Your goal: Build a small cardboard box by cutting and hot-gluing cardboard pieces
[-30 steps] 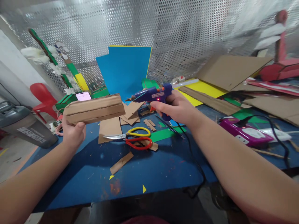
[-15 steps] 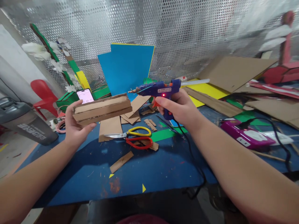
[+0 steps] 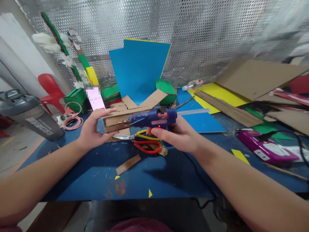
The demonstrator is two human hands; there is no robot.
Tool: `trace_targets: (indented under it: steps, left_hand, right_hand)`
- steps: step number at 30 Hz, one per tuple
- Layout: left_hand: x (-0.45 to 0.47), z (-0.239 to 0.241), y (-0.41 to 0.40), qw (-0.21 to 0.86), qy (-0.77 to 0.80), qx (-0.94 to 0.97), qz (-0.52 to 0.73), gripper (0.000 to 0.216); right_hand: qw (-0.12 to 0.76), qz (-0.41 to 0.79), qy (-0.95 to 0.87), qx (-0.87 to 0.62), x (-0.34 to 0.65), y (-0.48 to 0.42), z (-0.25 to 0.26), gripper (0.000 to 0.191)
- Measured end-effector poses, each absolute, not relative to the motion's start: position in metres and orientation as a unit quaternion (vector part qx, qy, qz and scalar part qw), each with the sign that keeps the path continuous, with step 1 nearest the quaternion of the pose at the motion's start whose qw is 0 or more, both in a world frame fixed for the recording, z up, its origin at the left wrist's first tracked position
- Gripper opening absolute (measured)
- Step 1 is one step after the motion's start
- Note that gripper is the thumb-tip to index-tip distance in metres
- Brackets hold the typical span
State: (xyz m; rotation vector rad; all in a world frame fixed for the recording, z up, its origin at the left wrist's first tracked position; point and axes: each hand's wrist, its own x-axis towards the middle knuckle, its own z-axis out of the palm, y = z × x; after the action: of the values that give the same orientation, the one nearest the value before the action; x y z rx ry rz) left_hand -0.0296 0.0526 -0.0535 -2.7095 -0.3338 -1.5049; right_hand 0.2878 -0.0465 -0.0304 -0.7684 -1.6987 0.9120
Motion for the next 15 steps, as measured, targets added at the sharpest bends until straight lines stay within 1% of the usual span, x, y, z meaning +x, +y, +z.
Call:
trace_targets:
  steps: [5, 11, 15]
  left_hand:
    - [-0.025, -0.050, 0.045, 0.030, -0.115, -0.875, -0.470, 0.078]
    - [-0.025, -0.049, 0.043, 0.042, -0.112, -0.889, -0.442, 0.084]
    - [-0.025, -0.050, 0.042, 0.047, -0.107, -0.890, -0.440, 0.078]
  right_hand:
    - [0.456, 0.391, -0.728, -0.329, 0.281, -0.049, -0.032, 0.019]
    - [0.451, 0.389, -0.724, -0.347, 0.287, -0.047, -0.049, 0.028]
    - [0.445, 0.377, -0.740, -0.335, 0.285, -0.048, -0.046, 0.028]
